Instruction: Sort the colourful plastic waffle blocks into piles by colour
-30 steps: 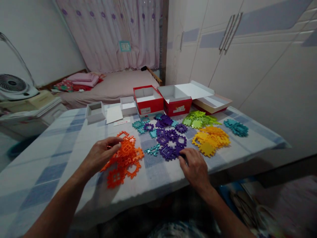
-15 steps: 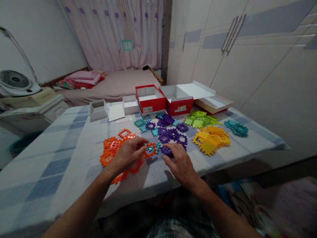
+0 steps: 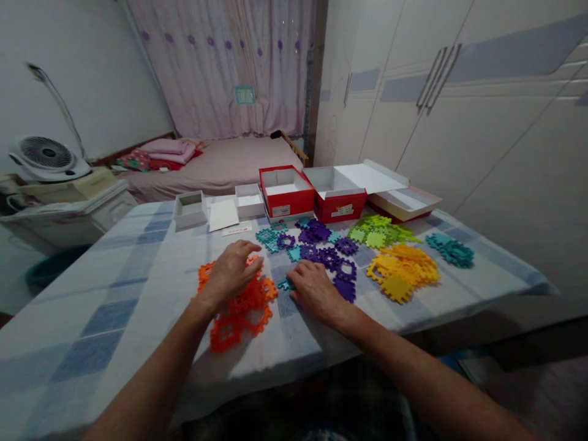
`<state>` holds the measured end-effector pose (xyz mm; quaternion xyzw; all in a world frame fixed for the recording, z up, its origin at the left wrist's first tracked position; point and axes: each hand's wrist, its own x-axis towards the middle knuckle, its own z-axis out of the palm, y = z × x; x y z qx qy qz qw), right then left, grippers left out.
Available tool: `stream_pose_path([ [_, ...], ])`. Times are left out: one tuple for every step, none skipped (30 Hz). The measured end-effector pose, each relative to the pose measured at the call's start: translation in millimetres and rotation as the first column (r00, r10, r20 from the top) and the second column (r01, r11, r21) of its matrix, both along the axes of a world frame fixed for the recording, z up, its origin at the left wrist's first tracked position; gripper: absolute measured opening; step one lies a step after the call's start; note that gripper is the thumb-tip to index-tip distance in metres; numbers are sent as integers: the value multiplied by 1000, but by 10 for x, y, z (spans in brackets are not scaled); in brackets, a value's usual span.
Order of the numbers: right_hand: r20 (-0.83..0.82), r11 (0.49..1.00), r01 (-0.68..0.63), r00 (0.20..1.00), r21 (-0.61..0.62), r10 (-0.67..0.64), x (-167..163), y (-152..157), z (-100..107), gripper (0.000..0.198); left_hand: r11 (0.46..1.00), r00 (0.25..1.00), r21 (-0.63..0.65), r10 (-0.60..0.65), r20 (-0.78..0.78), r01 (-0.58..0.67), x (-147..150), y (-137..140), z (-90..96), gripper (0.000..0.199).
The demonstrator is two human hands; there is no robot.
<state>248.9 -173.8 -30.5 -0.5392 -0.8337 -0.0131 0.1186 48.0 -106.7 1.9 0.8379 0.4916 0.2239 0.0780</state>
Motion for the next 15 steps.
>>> stream_pose_path([
  [9,1000,-6,1000,1,6,-13,16,3,20,1000,1000,-7,-16,-2,16,120,27,-23,35],
  [13,1000,-22,1000,6,22,-17,18,12,20,1000,1000,-11,-27,-7,27,230,53,-46,34],
  [10,999,-47,999,13,47,-9,10,27,20,999,999,-14,-35,-14,35,327,77,-69,33],
  [-3,997,-78,997,22,78,13,-3,49,21,999,999,-17,-42,-23,41,409,98,-90,32],
  [-29,994,-108,994,32,109,53,-14,77,24,999,998,-20,-45,-33,44,475,113,-111,31],
  [-67,991,-127,989,46,130,113,-16,114,27,999,998,-23,-43,-45,42,528,123,-129,31],
  [-115,991,-123,985,61,129,190,-2,158,30,999,998,-21,-33,-60,32,570,127,-145,31],
  [-166,993,-87,981,80,99,284,33,209,32,1000,996,-16,-22,-81,20,603,126,-157,31],
  [-208,995,-20,977,96,40,389,92,264,33,1000,994,-10,-15,-109,14,632,121,-167,30],
  [-234,992,68,971,105,-42,500,176,318,33,1000,990,-3,-18,-143,17,660,113,-174,30],
  [-239,979,170,961,109,-140,611,281,366,33,999,983,4,-33,-183,34,688,105,-180,29],
  [-215,959,264,947,101,-238,715,402,405,33,998,974,8,-59,-221,62,717,97,-187,28],
  [-178,938,336,931,79,-319,808,529,429,33,996,964,9,-88,-252,93,748,90,-197,27],
  [-136,921,386,916,51,-377,886,655,439,33,992,954,8,-116,-275,123,777,85,-210,26],
  [-90,906,422,903,13,-419,947,772,434,33,989,947,8,-138,-289,146,804,83,-229,26],
])
